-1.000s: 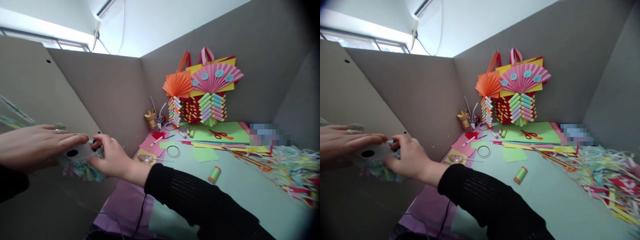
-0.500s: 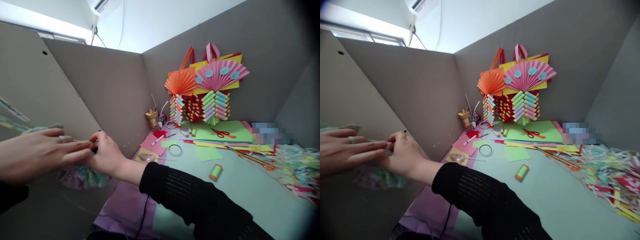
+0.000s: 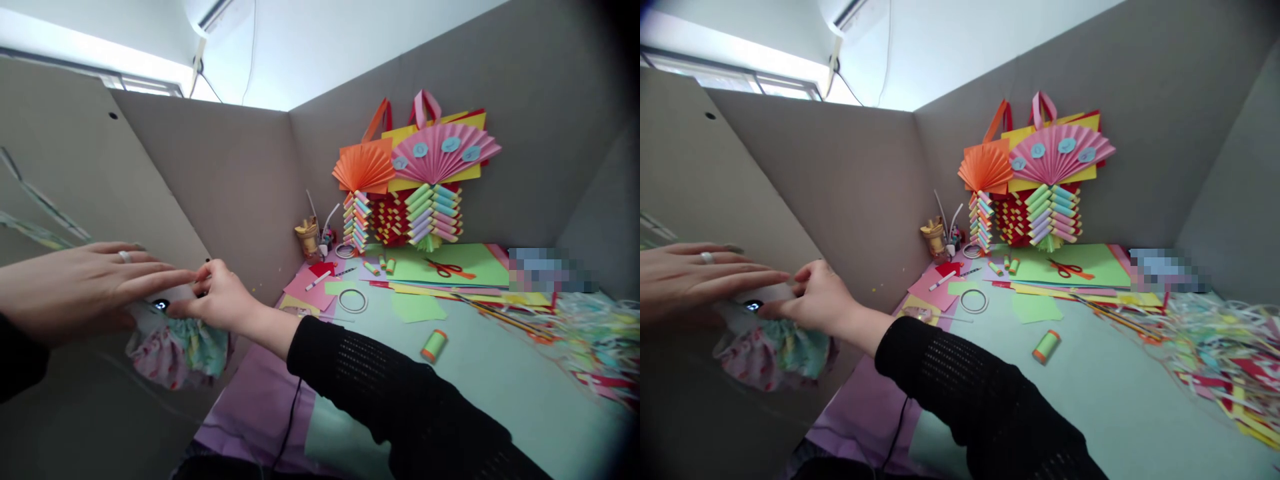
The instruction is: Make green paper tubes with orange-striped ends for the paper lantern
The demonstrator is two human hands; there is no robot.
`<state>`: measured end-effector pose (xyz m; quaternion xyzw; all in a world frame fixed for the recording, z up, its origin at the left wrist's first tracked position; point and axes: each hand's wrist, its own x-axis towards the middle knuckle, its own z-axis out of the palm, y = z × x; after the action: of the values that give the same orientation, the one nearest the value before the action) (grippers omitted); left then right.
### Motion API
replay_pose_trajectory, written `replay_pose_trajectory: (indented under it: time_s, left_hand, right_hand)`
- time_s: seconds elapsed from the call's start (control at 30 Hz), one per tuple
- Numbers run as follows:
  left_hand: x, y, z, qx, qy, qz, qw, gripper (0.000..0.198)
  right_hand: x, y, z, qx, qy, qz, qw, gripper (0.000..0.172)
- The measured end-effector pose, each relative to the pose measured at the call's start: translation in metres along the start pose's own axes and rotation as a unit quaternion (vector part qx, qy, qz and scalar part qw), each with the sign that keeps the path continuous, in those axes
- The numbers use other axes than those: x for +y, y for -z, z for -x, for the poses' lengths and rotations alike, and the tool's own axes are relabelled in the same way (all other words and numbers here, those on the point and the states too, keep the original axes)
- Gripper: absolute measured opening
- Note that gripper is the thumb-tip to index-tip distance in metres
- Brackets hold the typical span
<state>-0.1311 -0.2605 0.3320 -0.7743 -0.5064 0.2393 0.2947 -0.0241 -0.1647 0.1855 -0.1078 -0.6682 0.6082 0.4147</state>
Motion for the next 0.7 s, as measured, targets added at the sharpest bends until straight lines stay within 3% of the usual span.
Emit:
replay_pose_trajectory:
  time_s: [0.1,0.23,0.43,0.53,0.7]
  left_hand:
    - [-0.002,-0.003,0.003,-0.039,-0.029,0.046,0.998,0.049]
    - [-0.003,-0.006,0.001,-0.081,-0.021,0.042,0.996,0.066]
    - [0.01,0.01,-0.025,-0.172,0.02,-0.007,0.985,0.053]
    - [0.015,0.008,-0.033,-0.177,0.023,-0.012,0.984,0.056]
    - [0.021,-0.021,-0.02,-0.119,0.007,0.025,0.993,0.065]
  right_hand:
    - [0.004,-0.001,-0.003,-0.01,0.003,-0.018,1.0,0.059]
    - [0.011,-0.002,-0.004,-0.021,0.018,-0.03,0.999,0.052]
    - [0.017,-0.003,0.006,0.024,0.053,0.054,0.997,0.058]
    - [0.02,-0.001,0.014,0.039,0.042,0.032,0.998,0.053]
    - [0.025,0.02,0.042,0.065,0.02,-0.005,0.998,0.037]
